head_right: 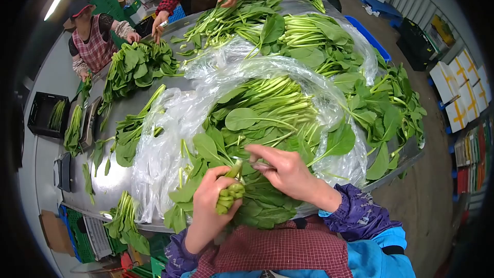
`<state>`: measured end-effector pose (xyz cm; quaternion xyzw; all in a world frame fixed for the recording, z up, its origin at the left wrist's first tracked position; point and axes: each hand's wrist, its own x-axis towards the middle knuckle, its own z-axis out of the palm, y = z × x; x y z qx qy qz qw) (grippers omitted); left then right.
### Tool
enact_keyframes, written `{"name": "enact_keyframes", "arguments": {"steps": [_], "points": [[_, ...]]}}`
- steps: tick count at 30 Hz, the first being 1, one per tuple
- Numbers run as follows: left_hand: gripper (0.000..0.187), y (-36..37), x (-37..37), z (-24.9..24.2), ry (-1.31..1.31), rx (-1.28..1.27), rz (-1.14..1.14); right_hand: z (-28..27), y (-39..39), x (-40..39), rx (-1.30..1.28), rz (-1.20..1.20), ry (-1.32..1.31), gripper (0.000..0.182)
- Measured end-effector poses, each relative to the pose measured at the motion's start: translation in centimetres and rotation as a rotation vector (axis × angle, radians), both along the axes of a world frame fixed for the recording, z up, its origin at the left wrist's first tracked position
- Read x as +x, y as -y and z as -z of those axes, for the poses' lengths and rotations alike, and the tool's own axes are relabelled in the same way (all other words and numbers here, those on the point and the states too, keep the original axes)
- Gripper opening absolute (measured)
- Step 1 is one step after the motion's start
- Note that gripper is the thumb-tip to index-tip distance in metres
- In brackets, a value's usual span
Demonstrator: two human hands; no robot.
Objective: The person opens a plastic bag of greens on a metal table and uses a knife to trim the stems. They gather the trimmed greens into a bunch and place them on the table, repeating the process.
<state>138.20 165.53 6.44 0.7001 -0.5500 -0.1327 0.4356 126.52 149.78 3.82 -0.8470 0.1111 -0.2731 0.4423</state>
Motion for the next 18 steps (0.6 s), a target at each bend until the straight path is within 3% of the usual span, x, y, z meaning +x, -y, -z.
{"name": "enact_keyframes", "arguments": {"steps": [1,3,7,10,13,18], "points": [[0.037,-0.1,0.1,0.0,0.0,0.0,0.001,0.4,0.0,0.1,0.0,0.001,0.0,0.044],[0.037,-0.3,0.3,0.0,-0.027,0.014,-0.009,0.8,-0.3,0.2,-0.265,-0.002,-0.105,0.045],[0.037,-0.4,0.4,0.1,-0.057,0.044,0.028,1.3,-0.6,1.0,-0.351,0.06,-0.183,0.036],[0.036,-0.6,0.6,0.5,-0.087,0.009,0.015,2.5,0.3,0.8,-0.371,0.065,-0.327,0.029],[0.035,-0.7,0.8,0.7,-0.122,0.018,0.004,2.3,-0.2,1.0,-0.227,0.046,-0.208,0.023],[0.031,-1.5,2.3,0.2,-0.161,-0.03,-0.011,3.4,0.9,0.7,-0.172,0.058,-0.231,0.016]]}}
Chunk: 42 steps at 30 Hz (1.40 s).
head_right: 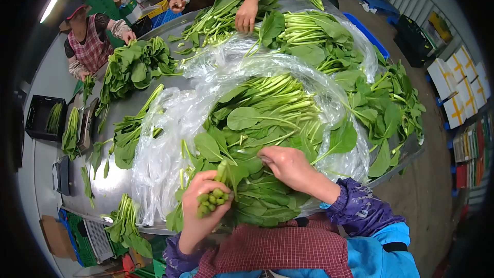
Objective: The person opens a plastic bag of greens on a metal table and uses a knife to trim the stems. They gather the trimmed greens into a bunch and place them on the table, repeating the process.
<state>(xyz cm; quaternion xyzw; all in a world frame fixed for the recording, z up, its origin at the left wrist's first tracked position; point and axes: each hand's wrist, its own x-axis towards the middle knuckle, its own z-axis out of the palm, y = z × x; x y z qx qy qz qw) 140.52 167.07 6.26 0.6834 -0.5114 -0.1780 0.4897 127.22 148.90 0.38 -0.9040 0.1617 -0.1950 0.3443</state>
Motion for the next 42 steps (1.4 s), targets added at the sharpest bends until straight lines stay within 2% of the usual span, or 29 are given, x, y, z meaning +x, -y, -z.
{"name": "enact_keyframes", "arguments": {"steps": [3,5,11,14,17,19,21,22,24,26,28,30,32,33,34,36,38,39,40,41,42], "points": [[0.029,-0.4,0.7,0.2,-0.066,0.012,0.006,-1.5,-0.7,0.4,0.129,0.013,-0.035,0.014],[0.026,-0.2,0.8,0.0,-0.11,0.022,0.048,-3.3,-1.6,1.2,0.122,-0.077,0.164,0.021],[0.027,-0.4,0.5,-0.2,-0.117,-0.031,0.065,-0.9,-0.9,1.4,-0.105,-0.064,-0.012,0.02],[0.02,-1.0,0.4,-0.2,-0.132,0.024,-0.062,-0.3,-0.6,0.5,0.089,-0.017,-0.036,0.018],[0.019,-0.8,1.3,0.2,-0.015,-0.06,0.121,0.2,-0.4,0.7,0.175,0.021,-0.072,0.016],[0.025,-1.5,2.0,-1.6,-0.19,-0.18,0.234,-0.2,-0.4,0.6,0.338,0.089,-0.113,0.014],[0.022,-3.0,2.6,-1.7,-0.918,-0.335,0.339,0.2,0.1,0.3,0.29,0.072,-0.088,0.012],[0.021,-4.3,3.1,-2.7,-1.111,-0.439,0.275,0.1,0.3,0.2,0.294,0.091,-0.139,0.011],[0.023,-6.8,5.4,-2.1,-1.271,-0.7,0.101,0.6,0.8,-0.1,0.35,0.097,-0.139,0.01],[0.025,-9.6,7.8,-3.8,-1.175,-0.854,-0.287,0.8,1.0,-0.2,0.4,0.08,-0.109,0.011],[0.025,-13.0,10.4,-5.0,-0.78,-0.898,-0.53,0.1,1.3,-0.4,0.501,0.102,-0.14,0.012],[0.02,-15.8,12.7,-6.4,-0.268,-0.7,-0.818,0.0,1.5,-0.7,0.511,0.112,-0.15,0.012],[0.018,-18.2,15.6,-5.8,0.368,-0.26,-1.073,0.0,1.5,-1.1,0.501,0.129,-0.159,0.013],[0.017,-19.3,17.0,-5.0,0.638,-0.026,-1.15,0.0,1.5,-1.3,0.503,0.142,-0.158,0.013],[0.017,-20.4,18.2,-3.7,0.634,-0.031,-1.13,0.1,1.5,-1.7,0.468,0.134,-0.202,0.014],[0.024,-22.5,20.6,0.3,1.143,0.515,-1.202,0.0,1.6,-2.3,0.453,0.146,-0.242,0.015],[0.036,-25.3,22.6,5.4,0.96,0.628,-1.174,-0.3,1.5,-2.9,0.441,0.152,-0.279,0.017],[0.054,-26.9,23.5,8.7,0.867,0.722,-1.186,0.5,2.0,-3.5,0.437,0.13,-0.259,0.017],[0.074,-29.0,24.2,12.7,0.864,0.711,-1.147,0.4,2.1,-3.8,0.483,0.137,-0.273,0.017],[0.088,-30.7,25.1,17.3,0.645,0.786,-1.199,0.3,2.3,-4.1,0.497,0.121,-0.238,0.017],[0.091,-31.5,25.4,18.9,0.504,1.029,-1.114,0.4,2.4,-4.5,0.516,0.132,-0.221,0.017]]}}
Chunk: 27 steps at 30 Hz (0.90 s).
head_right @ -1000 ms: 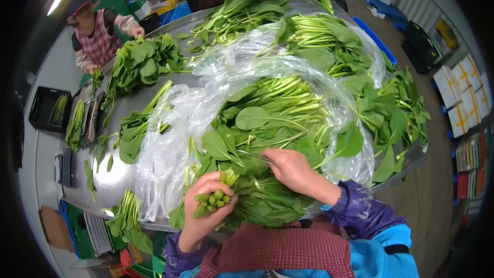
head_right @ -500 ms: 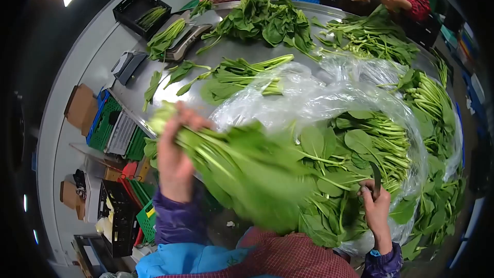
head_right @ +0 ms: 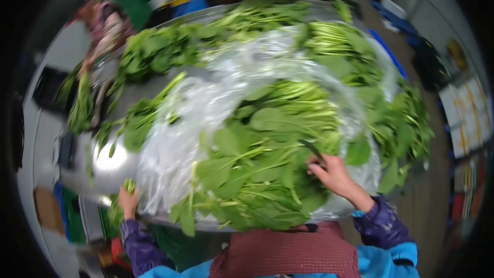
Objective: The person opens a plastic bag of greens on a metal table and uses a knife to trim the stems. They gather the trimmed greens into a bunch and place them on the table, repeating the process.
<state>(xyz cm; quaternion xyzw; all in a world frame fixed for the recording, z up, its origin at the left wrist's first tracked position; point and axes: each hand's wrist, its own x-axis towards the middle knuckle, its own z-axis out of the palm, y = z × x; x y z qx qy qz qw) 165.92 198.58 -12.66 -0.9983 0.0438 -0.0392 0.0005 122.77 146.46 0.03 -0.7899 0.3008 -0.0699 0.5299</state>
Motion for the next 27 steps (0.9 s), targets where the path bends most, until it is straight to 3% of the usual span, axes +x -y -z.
{"name": "enact_keyframes", "arguments": {"steps": [3,5,8,10,11,13,14,15,16,19,20,23,25,27], "points": [[0.093,2.4,-0.9,-2.9,-0.119,-0.08,-0.06,0.0,1.1,-1.0,0.007,0.067,0.009,0.016],[0.085,-0.5,1.3,-1.7,-0.17,-0.439,0.063,0.3,2.3,-1.3,-0.027,0.14,0.03,0.019],[0.069,-0.8,3.1,-3.5,-0.036,-0.452,0.146,0.8,5.1,-0.9,-0.216,0.238,-0.096,0.025],[0.063,1.4,3.4,-5.5,0.03,-0.516,0.224,2.0,8.0,-0.3,-0.449,0.255,0.029,0.038],[0.057,3.0,3.0,-6.8,0.095,-0.582,0.283,2.4,9.6,0.1,-0.448,0.267,0.028,0.038],[0.053,9.1,0.1,-10.2,0.053,-0.622,0.282,3.2,12.4,1.0,-0.679,0.255,-0.004,0.053],[0.05,11.1,-0.7,-10.8,0.011,-0.806,0.333,4.4,13.4,1.2,-0.678,0.262,-0.003,0.053],[0.048,13.1,-1.6,-11.3,-0.032,-0.991,0.382,5.9,14.4,1.3,-0.522,0.273,-0.012,0.058],[0.044,15.0,-3.0,-11.6,-0.113,-1.034,0.454,6.5,15.0,1.4,-0.367,0.281,-0.02,0.064],[0.042,22.5,-9.8,-13.6,-0.349,-1.169,0.587,2.6,11.5,1.8,-0.233,0.169,-0.175,0.065],[0.042,24.5,-12.0,-14.0,-0.463,-1.172,0.591,3.9,11.2,1.2,-0.377,0.165,-0.123,0.06],[0.039,29.4,-17.8,-13.9,-0.779,-1.181,0.608,0.2,6.8,0.2,-0.371,0.152,-0.035,0.043],[0.038,31.3,-20.9,-12.9,-1.033,-1.172,0.65,0.7,4.0,-0.7,-0.496,-0.008,0.206,0.036],[0.045,32.9,-23.8,-12.3,-1.354,-1.219,0.577,-0.7,3.5,-1.5,-0.389,-0.226,0.136,0.041]]}}
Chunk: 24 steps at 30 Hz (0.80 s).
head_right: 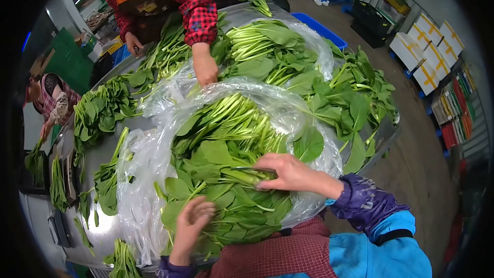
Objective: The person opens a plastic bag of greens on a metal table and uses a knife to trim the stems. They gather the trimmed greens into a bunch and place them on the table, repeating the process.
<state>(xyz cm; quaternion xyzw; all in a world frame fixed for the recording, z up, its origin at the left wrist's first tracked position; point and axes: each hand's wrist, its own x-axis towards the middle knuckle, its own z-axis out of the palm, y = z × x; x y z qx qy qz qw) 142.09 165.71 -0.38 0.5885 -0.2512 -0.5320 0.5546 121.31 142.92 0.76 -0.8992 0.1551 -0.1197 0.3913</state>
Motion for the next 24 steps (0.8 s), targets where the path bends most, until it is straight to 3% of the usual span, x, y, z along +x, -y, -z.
{"name": "enact_keyframes", "arguments": {"steps": [2,4,6,7,9,10,11,14,17,18,20,22,24], "points": [[0.055,1.0,-1.9,0.6,-0.159,0.062,0.062,-2.3,1.7,-0.2,0.136,0.11,-0.048,0.049],[0.057,2.0,-2.8,0.8,-0.383,0.077,0.037,-1.7,5.4,-0.3,0.212,0.338,0.055,0.044],[0.056,2.7,-3.3,1.2,-0.491,0.08,0.018,-0.6,8.9,0.4,0.088,0.39,-0.074,0.064],[0.056,3.1,-3.6,1.5,-0.601,0.08,0.0,0.5,10.0,0.8,0.089,0.392,-0.069,0.064],[0.055,4.0,-4.4,1.7,-0.66,0.081,-0.01,3.1,11.6,1.8,-0.208,0.347,-0.257,0.071],[0.053,4.5,-4.7,1.9,-0.725,0.078,-0.021,4.4,11.4,2.2,-0.207,0.348,-0.253,0.071],[0.068,5.0,-4.7,2.1,-0.826,0.104,-0.006,5.8,10.6,2.5,-0.145,0.346,-0.259,0.074],[0.076,6.1,-5.2,4.2,-0.851,0.132,-0.004,5.7,8.3,1.8,-0.096,0.326,-0.315,0.079],[0.066,7.1,-5.7,6.7,-0.901,0.17,-0.029,4.3,5.6,-0.2,0.238,0.296,-0.132,0.076],[0.066,7.4,-5.8,7.0,-0.906,0.173,-0.021,3.1,4.1,-0.5,0.329,0.335,-0.179,0.065],[0.073,8.2,-5.9,7.2,-0.977,0.146,-0.044,3.7,1.9,-0.9,0.249,0.341,-0.061,0.05],[0.076,8.6,-6.2,6.1,-0.952,0.133,-0.028,5.3,-0.7,-1.1,-0.054,0.269,0.115,0.038],[0.073,8.5,-6.4,5.6,-0.964,0.049,-0.044,4.9,-3.4,-1.3,-0.191,0.204,0.114,0.035]]}}
